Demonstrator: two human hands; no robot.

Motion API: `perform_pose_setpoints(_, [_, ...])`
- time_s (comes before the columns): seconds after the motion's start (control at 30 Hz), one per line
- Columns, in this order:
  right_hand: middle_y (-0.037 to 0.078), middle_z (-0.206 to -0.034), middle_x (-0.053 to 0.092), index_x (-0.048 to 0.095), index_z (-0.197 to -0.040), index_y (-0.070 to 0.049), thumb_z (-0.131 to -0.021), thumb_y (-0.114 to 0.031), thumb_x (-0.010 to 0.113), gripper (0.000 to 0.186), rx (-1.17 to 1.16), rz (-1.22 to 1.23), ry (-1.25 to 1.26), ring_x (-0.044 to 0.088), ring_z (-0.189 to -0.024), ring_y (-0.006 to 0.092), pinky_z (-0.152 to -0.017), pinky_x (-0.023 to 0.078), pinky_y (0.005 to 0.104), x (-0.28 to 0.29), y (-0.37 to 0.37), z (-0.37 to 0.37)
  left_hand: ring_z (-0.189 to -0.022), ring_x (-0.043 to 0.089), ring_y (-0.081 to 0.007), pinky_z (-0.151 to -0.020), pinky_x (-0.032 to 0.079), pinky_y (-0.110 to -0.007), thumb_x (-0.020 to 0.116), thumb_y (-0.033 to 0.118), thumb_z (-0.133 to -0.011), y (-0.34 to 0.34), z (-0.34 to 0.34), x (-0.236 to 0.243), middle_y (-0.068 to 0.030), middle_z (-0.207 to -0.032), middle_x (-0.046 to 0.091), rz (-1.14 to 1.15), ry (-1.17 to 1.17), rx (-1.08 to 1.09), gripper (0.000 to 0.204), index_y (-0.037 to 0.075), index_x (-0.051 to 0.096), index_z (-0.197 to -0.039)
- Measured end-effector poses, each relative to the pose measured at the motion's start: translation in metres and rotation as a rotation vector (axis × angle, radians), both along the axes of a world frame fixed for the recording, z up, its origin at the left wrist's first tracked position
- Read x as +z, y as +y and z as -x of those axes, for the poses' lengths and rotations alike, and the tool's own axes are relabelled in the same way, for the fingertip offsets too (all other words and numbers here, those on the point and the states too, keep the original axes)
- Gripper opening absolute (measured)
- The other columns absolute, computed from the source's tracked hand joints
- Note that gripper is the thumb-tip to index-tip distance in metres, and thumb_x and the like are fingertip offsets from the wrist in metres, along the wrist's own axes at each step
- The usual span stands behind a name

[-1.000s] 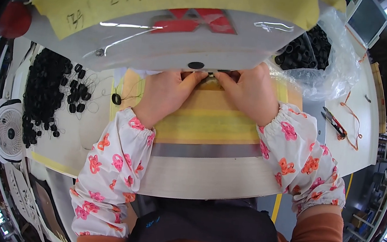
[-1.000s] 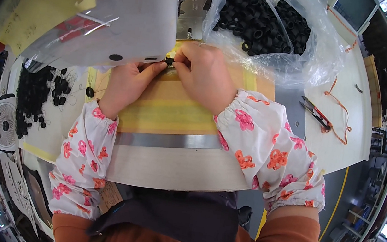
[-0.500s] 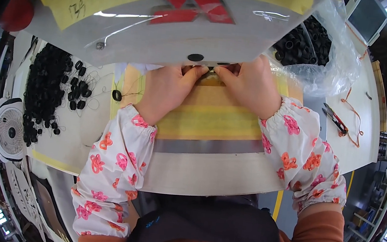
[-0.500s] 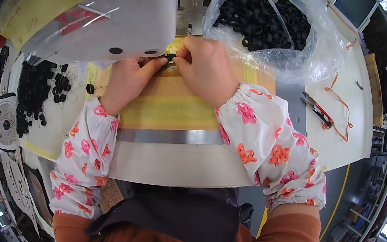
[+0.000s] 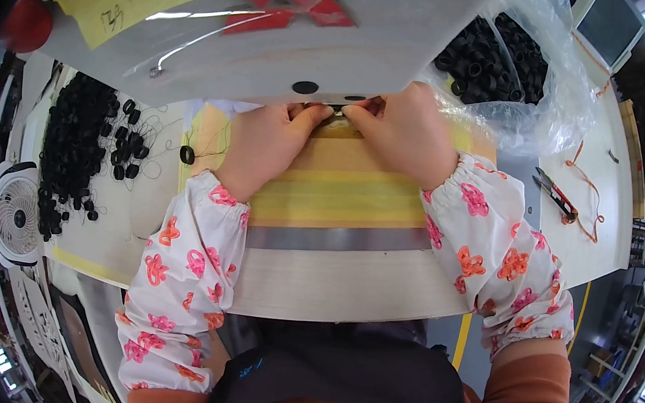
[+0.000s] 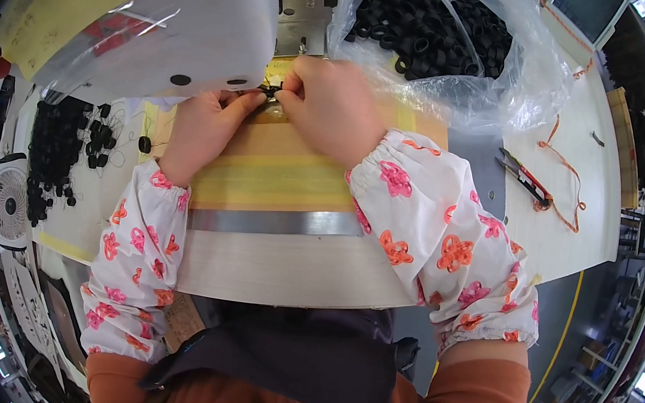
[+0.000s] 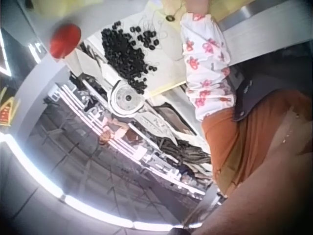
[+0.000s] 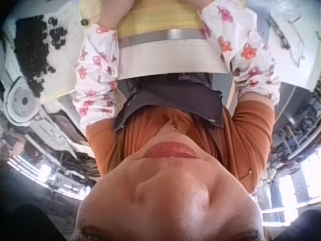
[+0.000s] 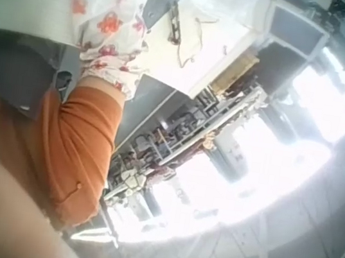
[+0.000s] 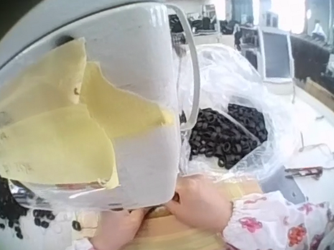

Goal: Using an industrial sewing machine to join or secure small black plastic components or hardware.

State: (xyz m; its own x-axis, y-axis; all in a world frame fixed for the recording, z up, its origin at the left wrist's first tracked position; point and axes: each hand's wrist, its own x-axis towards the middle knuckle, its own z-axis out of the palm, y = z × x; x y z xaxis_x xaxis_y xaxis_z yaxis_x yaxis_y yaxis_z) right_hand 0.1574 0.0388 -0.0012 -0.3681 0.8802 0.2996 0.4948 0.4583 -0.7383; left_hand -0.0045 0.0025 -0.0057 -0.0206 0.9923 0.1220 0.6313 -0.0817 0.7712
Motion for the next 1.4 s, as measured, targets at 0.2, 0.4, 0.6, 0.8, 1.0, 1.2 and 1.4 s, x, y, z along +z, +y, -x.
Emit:
perform_pose_setpoints(0.2, [0.015,-0.06,0.059,0.057,-0.066,0.002,-0.066,-0.006,0.061,0.009,0.013,-0.009,0.022,0.057,-0.054,0.0292,-0.052,0.046,0.0345,0.004,0.002,-0.003,-0.055,0.057,-0.0198,-0.054,0.042,-0.03,0.057,0.03,-0.079,0.0,-0.003,0.011,-0.0066,-0.063,0.061,0.126,0.094,0.039,0.024,0.008,0.065,-0.086])
perform_pose_setpoints(0.4, [0.013,-0.061,0.06,0.06,-0.07,0.002,-0.068,-0.01,0.063,0.012,0.021,0.014,0.004,0.058,-0.054,0.0238,-0.052,0.046,0.0317,0.0,0.0,-0.009,-0.05,0.048,-0.007,-0.049,0.038,-0.025,0.063,0.028,-0.078,-0.003,-0.005,0.003,-0.0032,-0.056,0.058,0.045,-0.026,0.016,0.029,-0.001,0.065,-0.082])
perform_pose_setpoints(0.6, [0.01,-0.062,0.06,0.059,-0.071,0.001,-0.07,-0.013,0.066,0.016,0.058,-0.071,0.002,0.058,-0.054,0.0192,-0.05,0.045,0.029,-0.005,0.003,-0.011,-0.048,0.049,-0.0109,-0.049,0.038,-0.026,0.06,0.024,-0.081,-0.007,-0.003,0.001,-0.0069,-0.054,0.054,-0.242,0.093,-0.022,0.024,0.0,0.063,-0.078])
perform_pose_setpoints(0.8, [0.01,-0.06,0.057,0.057,-0.067,-0.002,-0.07,-0.012,0.065,0.013,0.05,-0.317,0.011,0.056,-0.052,0.0239,-0.049,0.044,0.0316,0.014,0.006,-0.011,-0.041,0.052,-0.0234,-0.041,0.038,-0.032,0.057,0.027,-0.082,-0.034,0.059,0.014,-0.0132,-0.051,0.054,-0.215,0.344,0.216,0.033,0.001,0.058,-0.062])
perform_pose_setpoints(1.0, [0.011,-0.077,0.055,0.054,-0.075,-0.005,-0.07,-0.016,0.063,0.015,-0.209,-0.469,-0.494,0.056,-0.073,0.0306,-0.059,0.044,0.0396,0.017,0.042,-0.057,-0.06,0.058,-0.03,-0.054,0.045,-0.037,0.058,0.02,-0.076,-0.054,0.077,0.01,-0.0137,-0.065,0.059,-0.22,0.164,0.382,0.018,0.004,0.062,-0.07])
perform_pose_setpoints(1.2, [0.013,-0.084,0.053,0.048,-0.079,-0.004,-0.068,-0.007,0.063,0.018,-0.295,-0.426,-0.654,0.054,-0.079,0.0341,-0.064,0.043,0.0423,0.007,0.053,-0.105,-0.083,0.052,-0.0232,-0.077,0.035,-0.036,0.055,0.017,-0.072,-0.037,0.017,-0.003,-0.0092,-0.082,0.056,-0.535,0.565,0.105,0.012,0.005,0.057,-0.071])
perform_pose_setpoints(1.4, [0.016,-0.085,0.053,0.049,-0.082,-0.001,-0.068,0.001,0.051,0.014,-0.272,-0.447,-0.686,0.053,-0.081,0.0355,-0.066,0.043,0.0429,-0.006,0.074,-0.097,-0.085,0.052,-0.0256,-0.074,0.039,-0.033,0.06,0.016,-0.071,-0.012,-0.014,-0.03,-0.0109,-0.085,0.053,-0.384,0.5,0.025,0.029,0.001,0.049,-0.093])
